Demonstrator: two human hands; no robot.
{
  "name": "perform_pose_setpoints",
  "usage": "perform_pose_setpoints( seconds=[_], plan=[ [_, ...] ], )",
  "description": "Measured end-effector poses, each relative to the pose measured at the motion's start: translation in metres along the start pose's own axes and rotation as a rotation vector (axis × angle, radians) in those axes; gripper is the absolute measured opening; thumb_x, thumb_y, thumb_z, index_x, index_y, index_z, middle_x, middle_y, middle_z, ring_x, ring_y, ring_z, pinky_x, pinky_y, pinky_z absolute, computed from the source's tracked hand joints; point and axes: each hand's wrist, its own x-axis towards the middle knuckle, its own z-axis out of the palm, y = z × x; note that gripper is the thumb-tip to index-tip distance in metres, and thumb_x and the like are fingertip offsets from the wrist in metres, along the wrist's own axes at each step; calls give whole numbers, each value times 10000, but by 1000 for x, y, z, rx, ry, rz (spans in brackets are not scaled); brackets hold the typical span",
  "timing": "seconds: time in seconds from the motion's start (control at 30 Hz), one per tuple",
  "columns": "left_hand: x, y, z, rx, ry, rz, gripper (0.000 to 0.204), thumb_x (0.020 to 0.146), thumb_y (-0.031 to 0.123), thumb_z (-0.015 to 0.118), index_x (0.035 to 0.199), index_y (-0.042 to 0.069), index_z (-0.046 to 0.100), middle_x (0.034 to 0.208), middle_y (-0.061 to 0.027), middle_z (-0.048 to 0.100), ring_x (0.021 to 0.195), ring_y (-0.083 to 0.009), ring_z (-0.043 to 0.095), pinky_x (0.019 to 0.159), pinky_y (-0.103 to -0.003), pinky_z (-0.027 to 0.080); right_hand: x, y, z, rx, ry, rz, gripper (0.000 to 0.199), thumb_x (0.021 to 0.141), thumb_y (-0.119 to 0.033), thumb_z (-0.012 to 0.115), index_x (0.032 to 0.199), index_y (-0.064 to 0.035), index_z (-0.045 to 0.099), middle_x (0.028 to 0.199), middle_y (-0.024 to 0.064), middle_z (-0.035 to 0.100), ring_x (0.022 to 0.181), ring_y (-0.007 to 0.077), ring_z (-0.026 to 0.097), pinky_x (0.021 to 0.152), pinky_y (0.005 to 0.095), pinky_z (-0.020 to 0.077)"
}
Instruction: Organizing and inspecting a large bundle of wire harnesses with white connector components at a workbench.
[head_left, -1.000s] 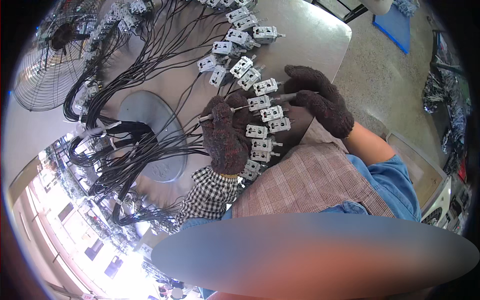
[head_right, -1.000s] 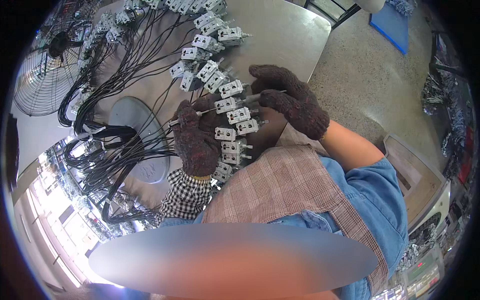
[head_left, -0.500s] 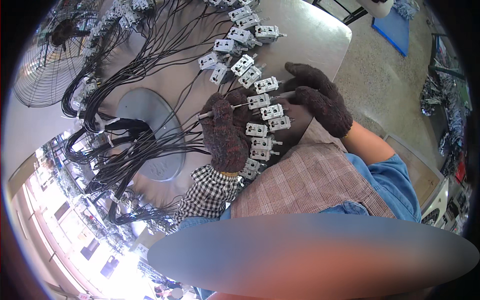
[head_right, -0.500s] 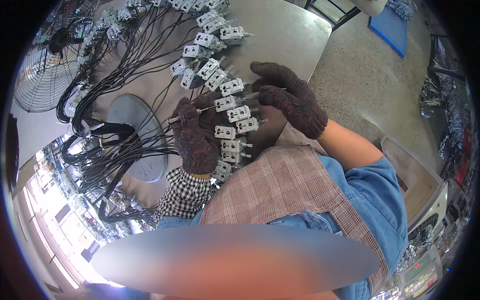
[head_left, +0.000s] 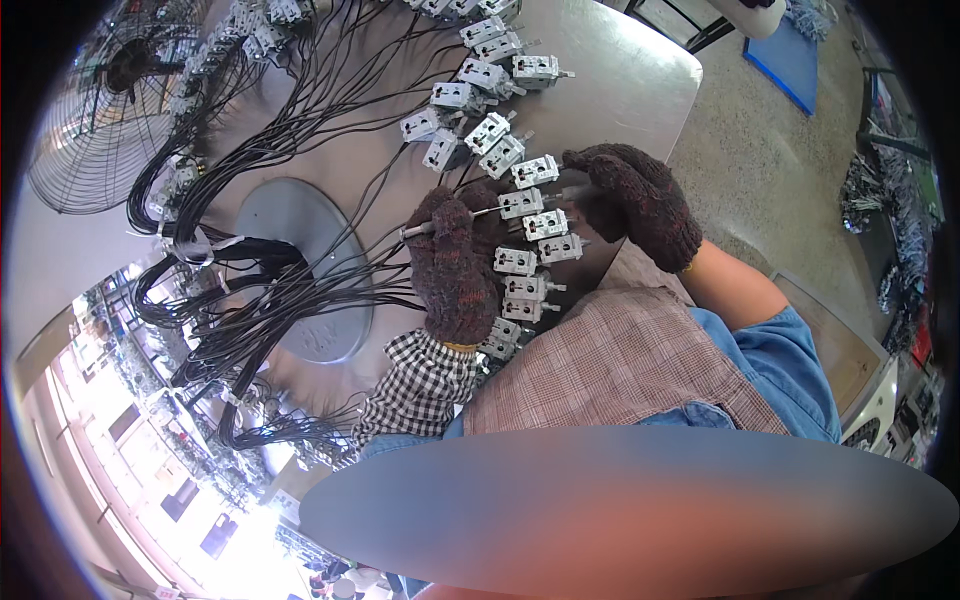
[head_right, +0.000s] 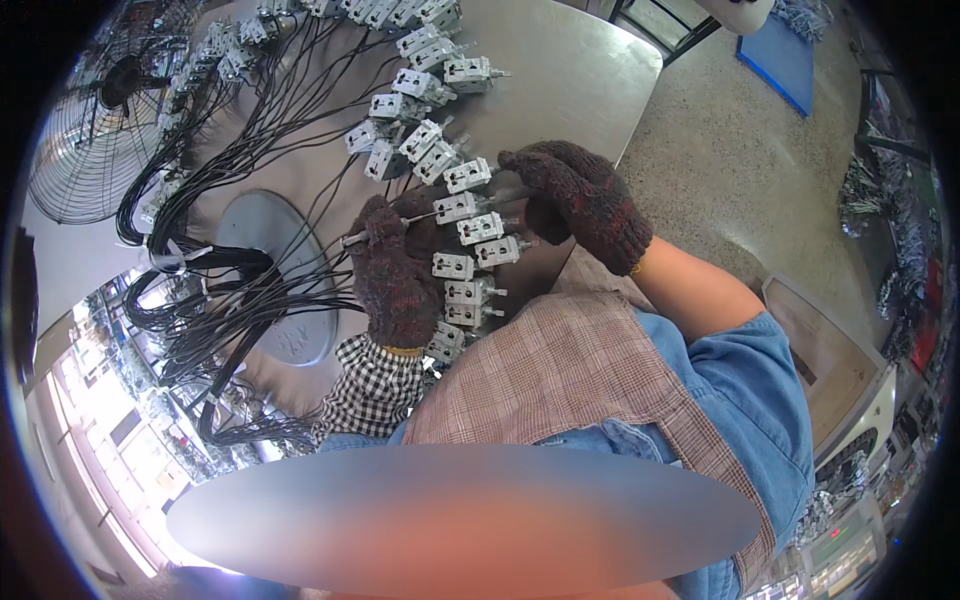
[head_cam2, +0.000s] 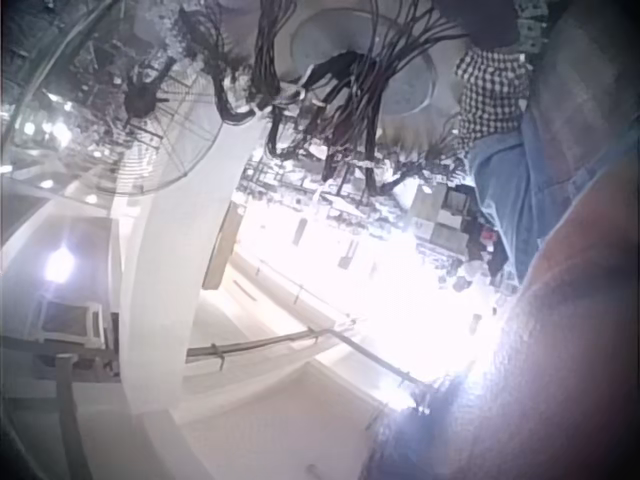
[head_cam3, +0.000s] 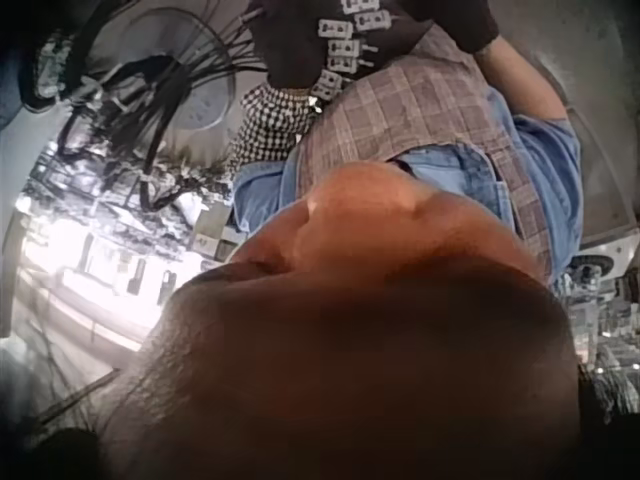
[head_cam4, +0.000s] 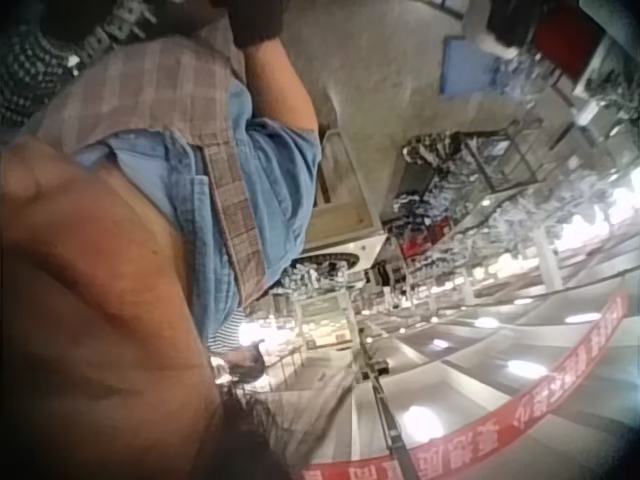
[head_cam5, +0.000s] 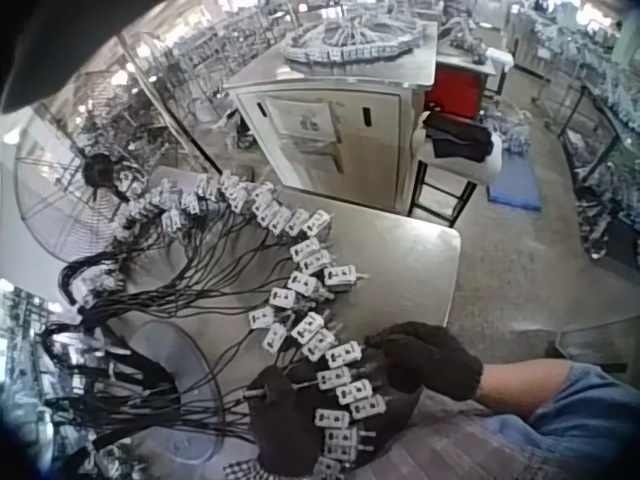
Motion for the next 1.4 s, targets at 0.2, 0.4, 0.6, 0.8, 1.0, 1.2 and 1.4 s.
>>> perform_pose_setpoints(
  seconds=[0.2,0.4,0.6,0.8,1.0,1.2,1.4],
  plan=[
    [0,-4,-1,-52,96,7,333,928,293,534,1025,-23,494,1052,-189,580,929,-289,612,777,-413,551,-2,-5,0,308,-28,266,333,939,-216,491,1204,-20,537,925,108,668,742,138,622,655,239,495],
    [-2,-8,-5,-119,30,28,324,951,277,472,1063,-26,493,1063,-203,578,978,-305,609,824,-440,550,-6,-3,-3,316,-43,199,360,921,-186,532,1254,-52,508,1036,101,625,843,157,606,744,274,496],
    [-2,-9,-8,-123,107,-2,267,915,241,563,1030,11,489,1055,-162,578,1010,-298,583,857,-395,524,-3,-4,-1,296,8,187,329,921,-204,549,1217,-60,546,1068,69,609,919,152,604,806,289,504],
    [-1,-6,-8,-112,127,-16,255,927,237,547,1031,9,502,1064,-153,580,1002,-270,583,868,-370,516,-4,2,2,311,13,168,306,908,-182,554,1185,-52,565,1037,71,617,892,135,601,793,261,503],
    [1,-5,-4,-107,106,0,285,930,270,544,1019,1,512,1048,-152,587,958,-263,597,836,-377,530,-1,3,3,-134,10,-194,297,921,-178,530,1182,-38,556,1088,85,606,867,161,620,778,274,517],
    [0,-5,-3,-102,95,-30,310,928,293,545,1015,-3,516,1040,-157,586,952,-265,601,809,-396,542,-1,-5,2,327,-6,295,366,930,-271,527,1211,-37,534,1103,88,615,840,140,619,709,257,510],
    [-2,0,5,-61,125,-2,318,920,308,555,1002,3,518,1026,-156,588,924,-262,605,781,-385,545,-3,-6,2,288,18,209,281,936,-222,512,1140,-48,600,828,50,624,605,91,563,526,234,445]
  ],
)
